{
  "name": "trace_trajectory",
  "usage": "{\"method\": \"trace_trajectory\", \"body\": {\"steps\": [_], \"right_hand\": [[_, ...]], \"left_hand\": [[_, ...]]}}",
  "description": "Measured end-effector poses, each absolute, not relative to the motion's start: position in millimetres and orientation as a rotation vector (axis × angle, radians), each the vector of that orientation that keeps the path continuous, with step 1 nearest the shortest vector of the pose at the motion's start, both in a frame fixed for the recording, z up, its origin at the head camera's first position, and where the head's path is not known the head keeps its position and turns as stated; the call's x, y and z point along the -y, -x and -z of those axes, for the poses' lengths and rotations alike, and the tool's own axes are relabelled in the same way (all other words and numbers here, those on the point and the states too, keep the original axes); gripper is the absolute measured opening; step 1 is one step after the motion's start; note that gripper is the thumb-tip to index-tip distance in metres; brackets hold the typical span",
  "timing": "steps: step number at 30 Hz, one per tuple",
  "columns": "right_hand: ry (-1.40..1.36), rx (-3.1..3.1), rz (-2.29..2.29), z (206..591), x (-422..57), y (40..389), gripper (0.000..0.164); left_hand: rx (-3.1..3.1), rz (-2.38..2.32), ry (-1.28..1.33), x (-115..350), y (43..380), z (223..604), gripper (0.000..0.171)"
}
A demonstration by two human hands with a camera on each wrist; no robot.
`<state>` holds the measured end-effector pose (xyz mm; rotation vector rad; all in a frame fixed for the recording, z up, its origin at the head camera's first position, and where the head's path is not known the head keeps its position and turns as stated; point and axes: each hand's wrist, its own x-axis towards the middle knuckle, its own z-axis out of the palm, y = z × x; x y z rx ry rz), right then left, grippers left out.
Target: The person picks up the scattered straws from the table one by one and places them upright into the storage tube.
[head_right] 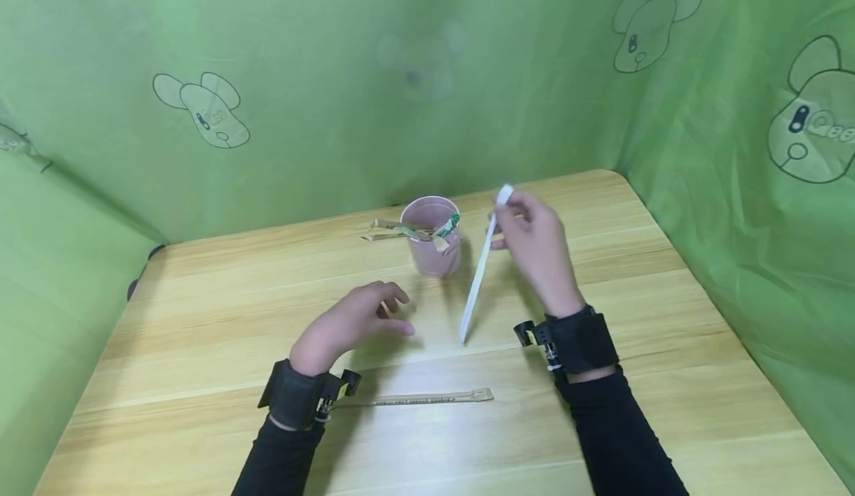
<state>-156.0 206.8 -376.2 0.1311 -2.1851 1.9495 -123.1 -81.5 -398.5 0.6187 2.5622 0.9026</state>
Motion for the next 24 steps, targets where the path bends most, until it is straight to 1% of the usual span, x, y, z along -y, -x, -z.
{"method": "trace_trajectory", "body": {"steps": [4, 7, 12, 17, 20, 24], "right_hand": [[-0.133, 1.819, -1.943, 369, -212, 157, 0.021], [-0.184, 1.603, -1.925, 365, -213, 158, 0.018], [-0.260, 1.368, -1.834, 358, -208, 157, 0.017], [-0.274, 1.238, -1.753, 346, -202, 158, 0.015], [-0.298, 1.222, -1.763, 345, -201, 161, 0.015], [-0.345, 1.477, -1.745, 353, -199, 164, 0.019]], "left_hand": [[-2.475, -0.856, -0.726, 73, 122, 403, 0.040], [-2.430, -0.821, -0.718, 67, 121, 405, 0.042], [-2.413, -0.780, -0.668, 61, 118, 407, 0.042], [-2.423, -0.664, -0.661, 54, 112, 409, 0.049], [-2.421, -0.568, -0.706, 47, 110, 411, 0.055], [-2.431, -0.500, -0.779, 41, 108, 415, 0.056]]}}
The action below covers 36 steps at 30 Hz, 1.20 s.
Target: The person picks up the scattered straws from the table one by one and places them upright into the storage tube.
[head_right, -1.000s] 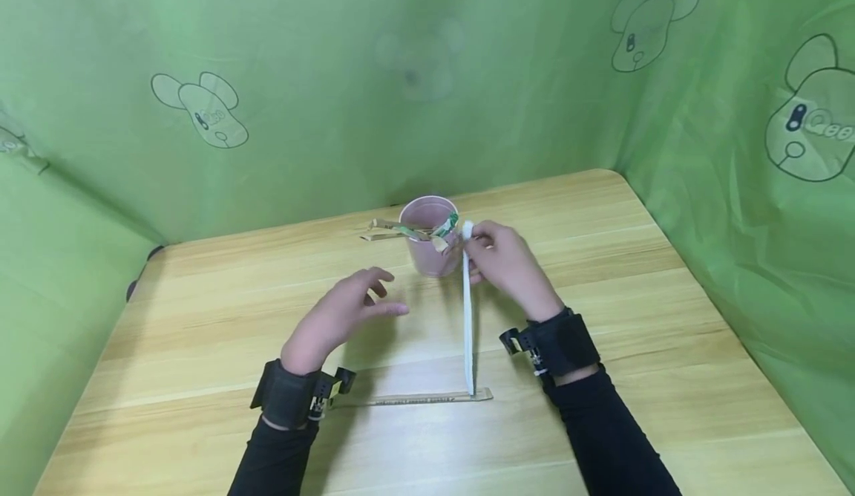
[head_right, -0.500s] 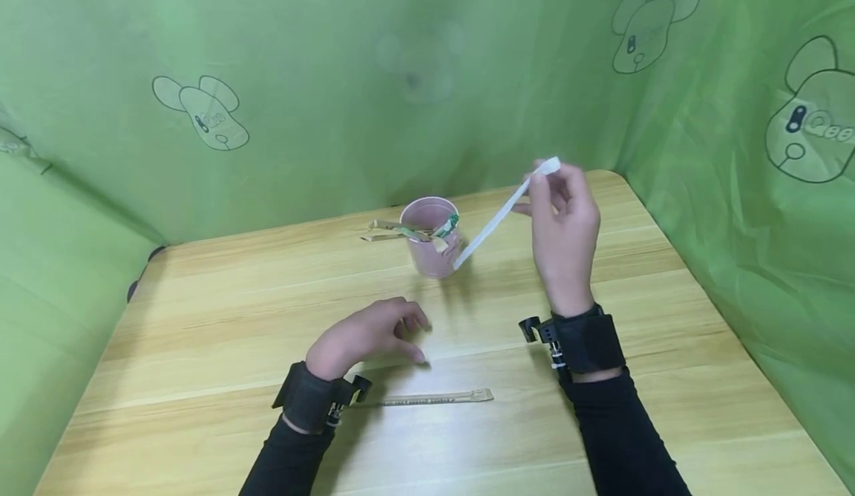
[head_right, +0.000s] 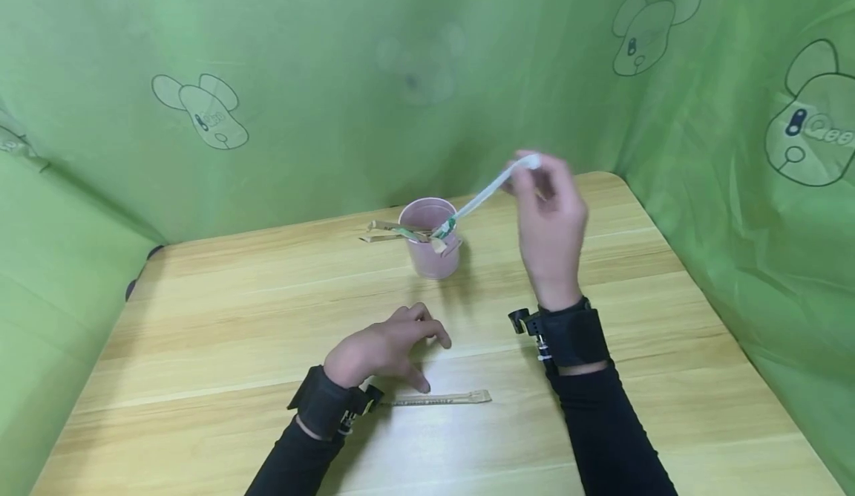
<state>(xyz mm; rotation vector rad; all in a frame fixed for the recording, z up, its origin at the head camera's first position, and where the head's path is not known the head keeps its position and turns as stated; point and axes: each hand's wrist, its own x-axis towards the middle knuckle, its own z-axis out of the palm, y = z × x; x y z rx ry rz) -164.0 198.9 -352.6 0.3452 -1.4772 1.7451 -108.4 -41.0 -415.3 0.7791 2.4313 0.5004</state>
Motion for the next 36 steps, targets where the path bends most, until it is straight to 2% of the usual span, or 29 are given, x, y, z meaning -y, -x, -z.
{"method": "trace_trajectory", "body": {"steps": [9, 16, 23, 29, 32, 36], "right_hand": [[-0.361, 2.019, -1.508, 368, -188, 166, 0.023], [-0.386, 2.097, -1.512, 373, -189, 166, 0.027], [-0.357, 2.119, -1.478, 375, -193, 166, 0.026], [-0.357, 2.121, -1.501, 375, -195, 166, 0.028], [-0.360, 2.124, -1.529, 375, -195, 167, 0.029], [-0.363, 2.132, -1.538, 376, -195, 166, 0.030]], "left_hand": [[-2.456, -0.530, -0.760, 44, 110, 417, 0.047], [-2.425, -0.537, -0.819, 40, 110, 423, 0.058], [-2.442, -0.569, -0.806, 40, 108, 424, 0.051], [-2.381, -0.562, -0.921, 29, 96, 422, 0.057], [-2.441, -0.490, -0.995, 25, 95, 424, 0.047], [-2.513, -0.530, -1.017, 30, 102, 427, 0.020]]}}
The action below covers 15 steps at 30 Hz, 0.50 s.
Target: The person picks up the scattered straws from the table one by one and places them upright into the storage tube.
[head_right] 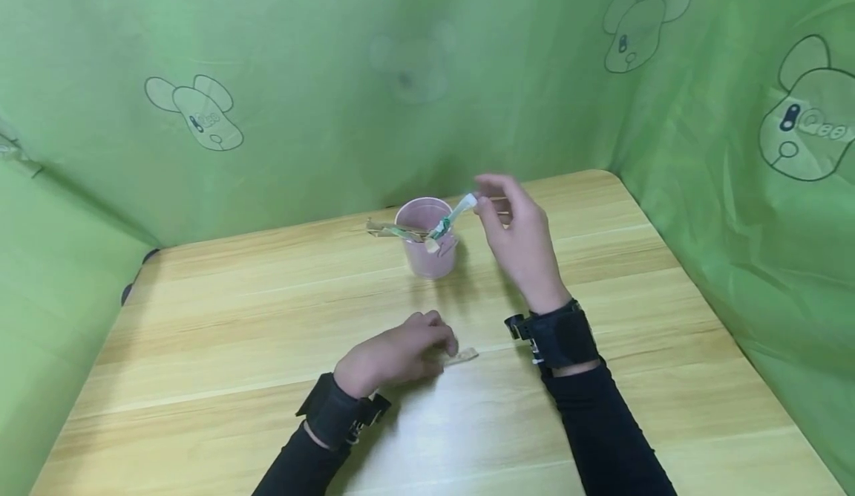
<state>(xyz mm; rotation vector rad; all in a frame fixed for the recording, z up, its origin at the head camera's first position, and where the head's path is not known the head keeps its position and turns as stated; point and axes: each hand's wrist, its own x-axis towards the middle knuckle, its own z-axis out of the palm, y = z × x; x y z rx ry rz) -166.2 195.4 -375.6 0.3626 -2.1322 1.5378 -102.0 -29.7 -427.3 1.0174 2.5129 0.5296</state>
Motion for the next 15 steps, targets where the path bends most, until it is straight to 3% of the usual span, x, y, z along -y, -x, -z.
{"method": "trace_trajectory", "body": {"steps": [7, 15], "right_hand": [[-0.356, 2.146, -1.561, 378, -195, 166, 0.033], [-0.330, 2.225, -1.563, 375, -196, 164, 0.035]], "left_hand": [[-2.635, -0.605, -0.972, 41, 114, 432, 0.009], [-2.675, -0.603, -0.895, 44, 115, 429, 0.013]]}}
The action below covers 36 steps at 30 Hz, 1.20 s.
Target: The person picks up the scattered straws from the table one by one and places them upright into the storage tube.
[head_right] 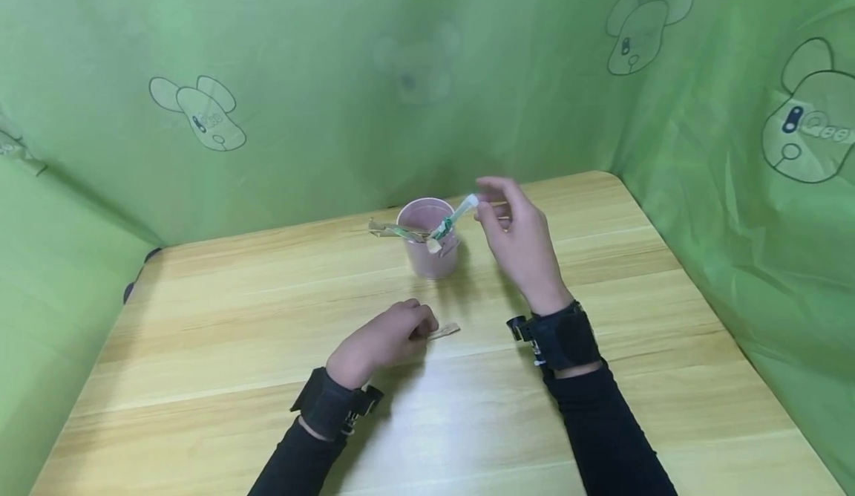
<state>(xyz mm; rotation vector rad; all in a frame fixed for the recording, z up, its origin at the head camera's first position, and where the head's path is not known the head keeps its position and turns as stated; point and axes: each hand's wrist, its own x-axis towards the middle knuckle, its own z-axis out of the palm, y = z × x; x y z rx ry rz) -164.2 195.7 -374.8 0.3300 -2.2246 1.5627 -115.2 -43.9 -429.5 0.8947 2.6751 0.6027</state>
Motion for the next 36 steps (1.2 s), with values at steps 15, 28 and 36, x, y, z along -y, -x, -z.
{"method": "trace_trajectory", "body": {"steps": [15, 28, 36], "right_hand": [[-0.382, 2.305, -1.459, 379, -200, 166, 0.025], [-0.415, 2.352, -1.407, 380, -201, 166, 0.016], [-0.402, 2.361, -1.395, 378, -199, 166, 0.016]], "left_hand": [[-2.667, -0.632, -0.764, 59, 120, 418, 0.003], [-2.905, -1.259, -0.924, 88, 122, 366, 0.021], [-3.072, -2.051, -0.851, 105, 133, 349, 0.019]]}}
